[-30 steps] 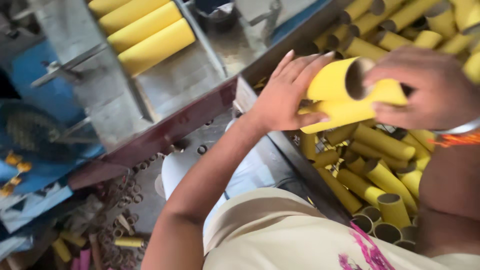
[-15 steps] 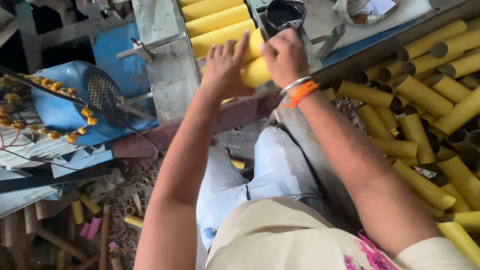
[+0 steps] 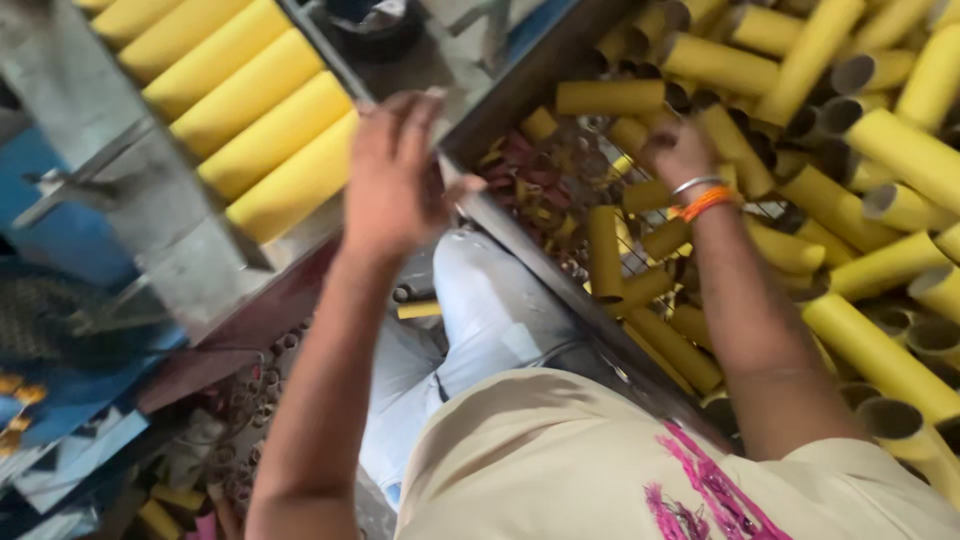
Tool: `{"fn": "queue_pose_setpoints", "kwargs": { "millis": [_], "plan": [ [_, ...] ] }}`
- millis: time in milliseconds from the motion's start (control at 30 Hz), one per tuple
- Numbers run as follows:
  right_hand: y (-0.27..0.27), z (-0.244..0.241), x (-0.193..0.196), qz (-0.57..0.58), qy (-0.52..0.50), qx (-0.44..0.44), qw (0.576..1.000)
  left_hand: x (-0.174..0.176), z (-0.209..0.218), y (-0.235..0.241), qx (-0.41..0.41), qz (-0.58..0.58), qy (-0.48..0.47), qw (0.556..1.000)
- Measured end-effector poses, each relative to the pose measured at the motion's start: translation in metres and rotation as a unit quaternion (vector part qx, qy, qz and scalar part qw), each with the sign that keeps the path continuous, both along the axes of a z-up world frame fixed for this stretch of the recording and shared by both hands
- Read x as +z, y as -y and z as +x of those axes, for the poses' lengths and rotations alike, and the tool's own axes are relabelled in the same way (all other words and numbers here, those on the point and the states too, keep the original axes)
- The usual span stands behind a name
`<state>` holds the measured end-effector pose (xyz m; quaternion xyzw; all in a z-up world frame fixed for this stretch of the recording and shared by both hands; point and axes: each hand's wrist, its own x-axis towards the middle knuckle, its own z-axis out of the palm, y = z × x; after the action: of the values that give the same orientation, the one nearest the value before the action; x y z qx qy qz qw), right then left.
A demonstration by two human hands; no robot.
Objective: The person repeatedly picks up yellow cylindrical objects from a pile and places them onto a conveyor belt. The action is continuous and repetitive, involving handling the cylinders one or two at a time.
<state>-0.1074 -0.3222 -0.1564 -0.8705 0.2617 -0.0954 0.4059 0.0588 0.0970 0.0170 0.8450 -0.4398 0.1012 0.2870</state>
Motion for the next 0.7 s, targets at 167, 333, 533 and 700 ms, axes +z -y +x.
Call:
{"fn": "queue_pose_setpoints", "kwargs": {
  "millis": [167,333,533,700],
  "plan": [
    [-0.017,-0.035,-0.115,-0.132,-0.149,0.179,0.963,-0.006,-0.046,0.094,-0.149,-0.045,-0.169,0.973],
    [-0.05,-0.023,-0.157,-0.145,-0.25,0.268,0.919,-0.015,-0.051,0.105,-0.071,0.125,-0.141,0.98],
    [0.012,-0.05,-0.113,-0.16,-0.042,0.125,0.978,-0.015,-0.053,0.106,-0.063,0.122,-0.146,0.98],
    [0.071,-0.086,-0.065,-0.199,0.025,-0.162,0.966,-0.012,-0.052,0.106,-0.069,0.111,-0.123,0.984]
  ]
}}
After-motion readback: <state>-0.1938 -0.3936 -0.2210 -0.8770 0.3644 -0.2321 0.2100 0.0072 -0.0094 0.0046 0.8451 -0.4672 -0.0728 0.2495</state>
